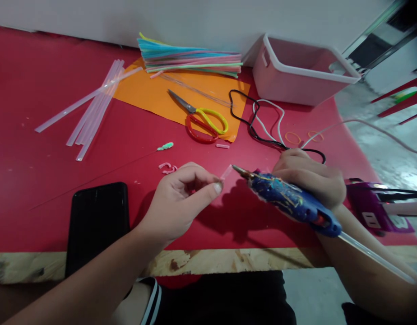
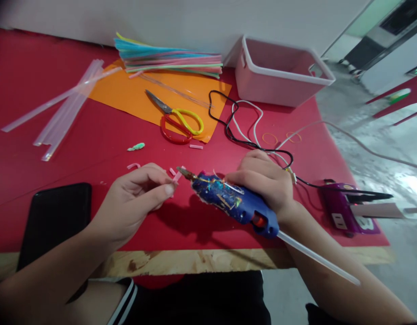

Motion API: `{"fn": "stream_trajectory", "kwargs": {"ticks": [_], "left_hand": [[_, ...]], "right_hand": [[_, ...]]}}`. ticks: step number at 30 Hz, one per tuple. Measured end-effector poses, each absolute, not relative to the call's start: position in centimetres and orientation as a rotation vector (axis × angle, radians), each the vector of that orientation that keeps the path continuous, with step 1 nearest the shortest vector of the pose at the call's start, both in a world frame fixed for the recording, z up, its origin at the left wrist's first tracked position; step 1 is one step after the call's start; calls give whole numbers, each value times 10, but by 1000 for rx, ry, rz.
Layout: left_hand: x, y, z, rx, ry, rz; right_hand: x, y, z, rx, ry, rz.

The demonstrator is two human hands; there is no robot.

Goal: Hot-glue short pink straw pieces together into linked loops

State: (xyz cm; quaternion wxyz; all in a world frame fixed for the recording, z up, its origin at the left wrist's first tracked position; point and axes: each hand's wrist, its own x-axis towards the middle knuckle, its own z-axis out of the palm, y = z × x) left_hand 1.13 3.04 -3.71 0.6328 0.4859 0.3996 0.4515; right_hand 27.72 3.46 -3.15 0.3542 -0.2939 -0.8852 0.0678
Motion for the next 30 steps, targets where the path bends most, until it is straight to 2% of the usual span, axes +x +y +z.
{"fn": "stream_trajectory", "kwargs": {"ticks": [30], "left_hand": [[9, 33, -40, 1022, 823, 979]], "right_hand": [[273, 35, -36, -777, -2399, 241]]}}
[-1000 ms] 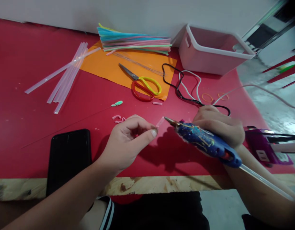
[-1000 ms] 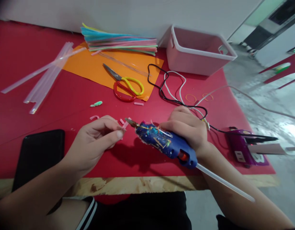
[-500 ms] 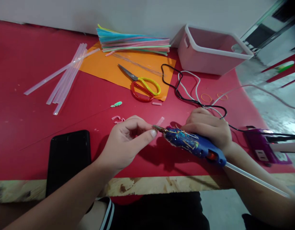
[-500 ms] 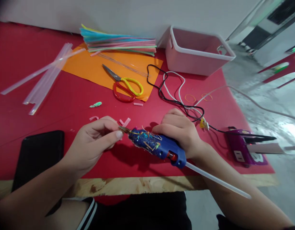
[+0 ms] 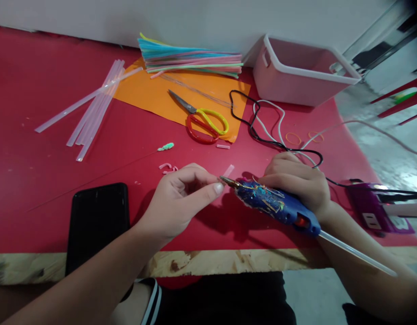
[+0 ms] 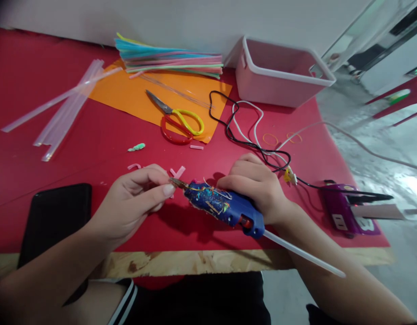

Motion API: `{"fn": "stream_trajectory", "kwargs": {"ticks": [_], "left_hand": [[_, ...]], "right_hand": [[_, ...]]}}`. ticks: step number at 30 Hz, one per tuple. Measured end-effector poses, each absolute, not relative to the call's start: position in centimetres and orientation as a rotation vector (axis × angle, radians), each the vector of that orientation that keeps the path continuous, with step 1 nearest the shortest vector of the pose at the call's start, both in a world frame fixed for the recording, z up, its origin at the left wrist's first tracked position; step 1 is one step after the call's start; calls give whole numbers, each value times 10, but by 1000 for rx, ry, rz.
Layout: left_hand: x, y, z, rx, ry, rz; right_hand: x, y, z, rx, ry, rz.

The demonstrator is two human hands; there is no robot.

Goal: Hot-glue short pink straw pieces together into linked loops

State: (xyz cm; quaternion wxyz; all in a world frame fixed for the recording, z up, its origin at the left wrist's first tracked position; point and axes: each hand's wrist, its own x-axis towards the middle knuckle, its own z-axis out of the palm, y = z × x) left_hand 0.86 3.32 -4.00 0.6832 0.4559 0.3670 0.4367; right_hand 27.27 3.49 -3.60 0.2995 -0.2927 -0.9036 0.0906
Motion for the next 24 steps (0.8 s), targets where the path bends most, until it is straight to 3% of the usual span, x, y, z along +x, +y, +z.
{"fn": "stream_trajectory", "kwargs": {"ticks": [24], "left_hand": [[8, 33, -37, 1033, 849, 980]], "right_hand": [[275, 34, -35, -866, -2348, 221]]}}
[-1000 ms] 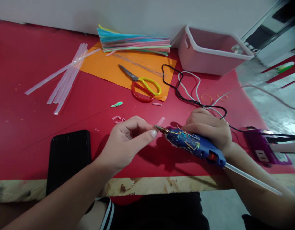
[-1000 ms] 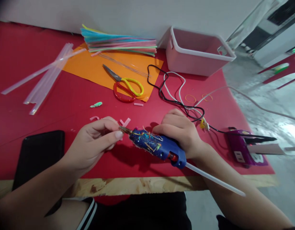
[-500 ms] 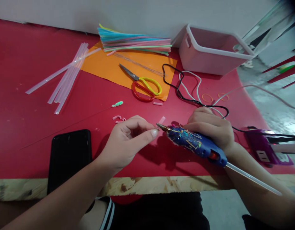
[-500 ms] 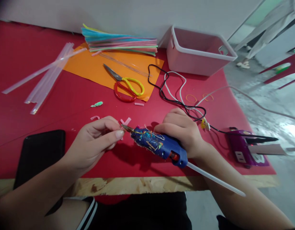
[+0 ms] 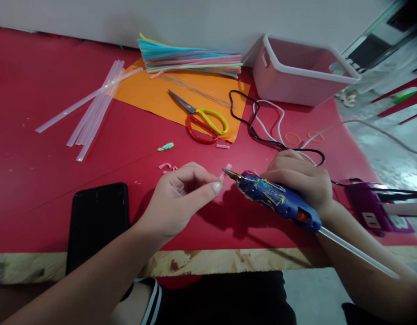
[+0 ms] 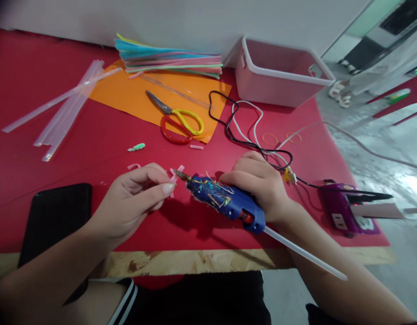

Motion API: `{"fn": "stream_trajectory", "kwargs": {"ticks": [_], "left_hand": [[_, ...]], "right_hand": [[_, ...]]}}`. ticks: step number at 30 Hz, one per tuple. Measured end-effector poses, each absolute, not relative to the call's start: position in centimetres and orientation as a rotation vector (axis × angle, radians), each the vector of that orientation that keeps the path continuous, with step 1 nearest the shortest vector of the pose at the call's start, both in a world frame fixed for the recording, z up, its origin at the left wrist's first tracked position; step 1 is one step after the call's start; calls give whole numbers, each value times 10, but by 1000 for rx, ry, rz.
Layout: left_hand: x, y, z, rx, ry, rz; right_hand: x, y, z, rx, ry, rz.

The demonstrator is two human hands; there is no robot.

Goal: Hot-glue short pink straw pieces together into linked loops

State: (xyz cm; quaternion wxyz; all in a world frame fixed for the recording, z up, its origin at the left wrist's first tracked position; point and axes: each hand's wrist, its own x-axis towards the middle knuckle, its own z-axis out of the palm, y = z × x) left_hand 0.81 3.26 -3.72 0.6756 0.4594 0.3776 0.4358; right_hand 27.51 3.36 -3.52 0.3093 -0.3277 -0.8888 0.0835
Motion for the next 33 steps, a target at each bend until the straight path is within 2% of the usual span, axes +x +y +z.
{"fn": "stream_trajectory", "kwargs": {"ticks": [33], "left_hand": [[10, 33, -36, 989, 879, 994]], "right_hand": [[277, 36, -38, -866, -2293, 172]]}}
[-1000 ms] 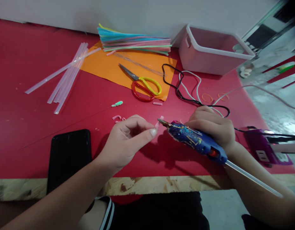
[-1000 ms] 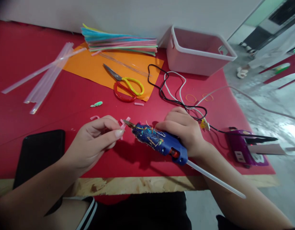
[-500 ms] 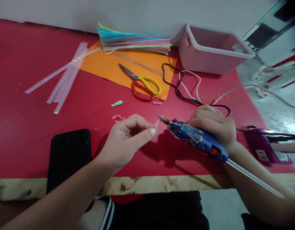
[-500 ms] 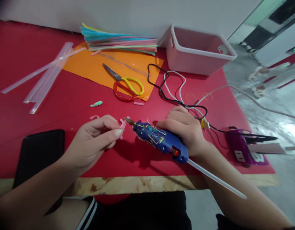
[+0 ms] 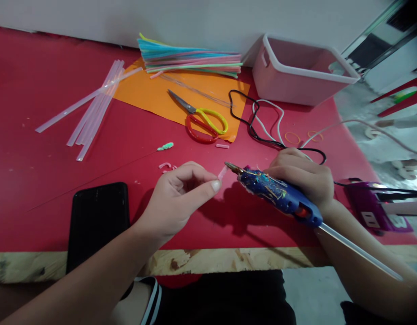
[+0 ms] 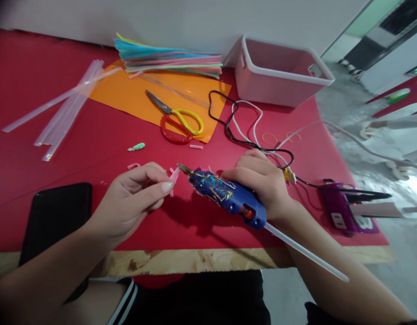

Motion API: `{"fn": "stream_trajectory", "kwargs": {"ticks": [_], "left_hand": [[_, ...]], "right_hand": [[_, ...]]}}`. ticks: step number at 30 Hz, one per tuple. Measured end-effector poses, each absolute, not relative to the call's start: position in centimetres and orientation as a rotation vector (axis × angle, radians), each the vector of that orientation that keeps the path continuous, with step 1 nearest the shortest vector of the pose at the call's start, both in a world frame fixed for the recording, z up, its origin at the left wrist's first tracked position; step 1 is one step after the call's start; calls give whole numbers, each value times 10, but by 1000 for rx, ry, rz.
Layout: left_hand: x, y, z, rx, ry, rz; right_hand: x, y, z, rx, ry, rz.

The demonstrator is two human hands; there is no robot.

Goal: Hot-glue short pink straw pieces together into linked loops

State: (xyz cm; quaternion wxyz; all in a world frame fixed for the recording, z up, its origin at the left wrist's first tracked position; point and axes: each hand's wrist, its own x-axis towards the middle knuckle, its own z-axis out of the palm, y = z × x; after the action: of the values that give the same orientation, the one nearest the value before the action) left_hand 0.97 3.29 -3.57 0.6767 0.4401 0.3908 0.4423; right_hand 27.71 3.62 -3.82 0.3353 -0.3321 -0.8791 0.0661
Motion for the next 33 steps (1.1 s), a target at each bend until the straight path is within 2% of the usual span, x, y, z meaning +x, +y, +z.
{"fn": "stream_trajectory", "kwargs": {"ticks": [26, 33], "left_hand": [[10, 32, -37, 958, 887, 997], [10, 32, -36, 1021, 935, 1024]], "right_hand": [[275, 34, -36, -832, -2337, 219], [274, 38, -35, -1090, -2405, -13]]}}
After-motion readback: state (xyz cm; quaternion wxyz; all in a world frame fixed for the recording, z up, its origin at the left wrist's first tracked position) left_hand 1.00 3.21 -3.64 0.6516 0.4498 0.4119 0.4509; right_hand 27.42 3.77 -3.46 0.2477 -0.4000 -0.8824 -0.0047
